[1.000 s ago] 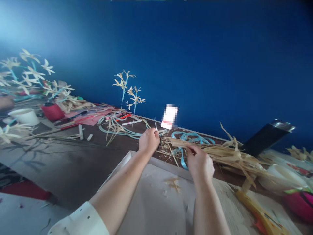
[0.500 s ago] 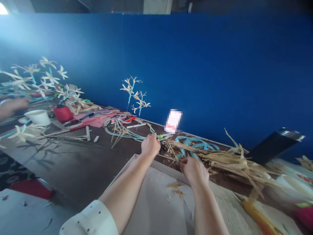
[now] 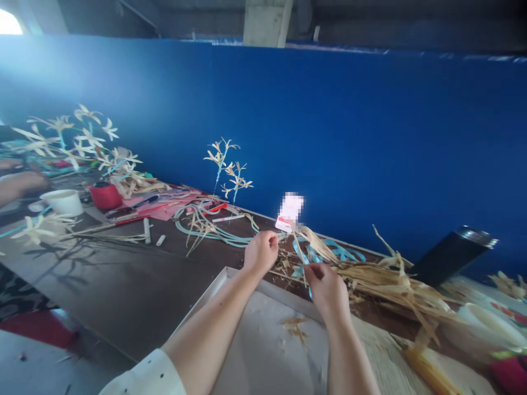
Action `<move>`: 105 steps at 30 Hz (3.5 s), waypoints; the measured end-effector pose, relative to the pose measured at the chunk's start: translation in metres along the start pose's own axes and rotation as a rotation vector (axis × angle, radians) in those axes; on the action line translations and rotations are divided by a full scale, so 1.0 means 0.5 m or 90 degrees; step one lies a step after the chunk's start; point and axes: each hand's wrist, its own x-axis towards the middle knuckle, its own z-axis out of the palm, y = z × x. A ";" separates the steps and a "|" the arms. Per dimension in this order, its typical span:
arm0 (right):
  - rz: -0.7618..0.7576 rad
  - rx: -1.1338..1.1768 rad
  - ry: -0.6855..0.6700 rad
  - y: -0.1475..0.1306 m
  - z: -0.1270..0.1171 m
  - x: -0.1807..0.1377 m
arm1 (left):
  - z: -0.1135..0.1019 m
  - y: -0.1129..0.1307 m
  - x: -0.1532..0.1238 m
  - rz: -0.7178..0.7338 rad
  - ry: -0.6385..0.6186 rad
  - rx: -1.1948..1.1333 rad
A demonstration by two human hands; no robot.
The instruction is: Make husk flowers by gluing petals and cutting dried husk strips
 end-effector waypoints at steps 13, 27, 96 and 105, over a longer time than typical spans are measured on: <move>-0.114 0.380 -0.052 -0.001 0.023 0.009 | 0.005 0.017 -0.001 -0.031 -0.210 -0.354; -0.129 0.296 -0.004 -0.012 0.021 -0.001 | 0.003 0.034 -0.011 0.034 -0.216 -0.398; 0.087 0.828 0.014 -0.025 -0.014 -0.001 | -0.058 0.066 -0.024 0.196 -0.748 -0.061; 0.146 0.806 0.080 -0.026 -0.016 -0.002 | -0.051 0.056 -0.019 0.010 -0.709 -0.325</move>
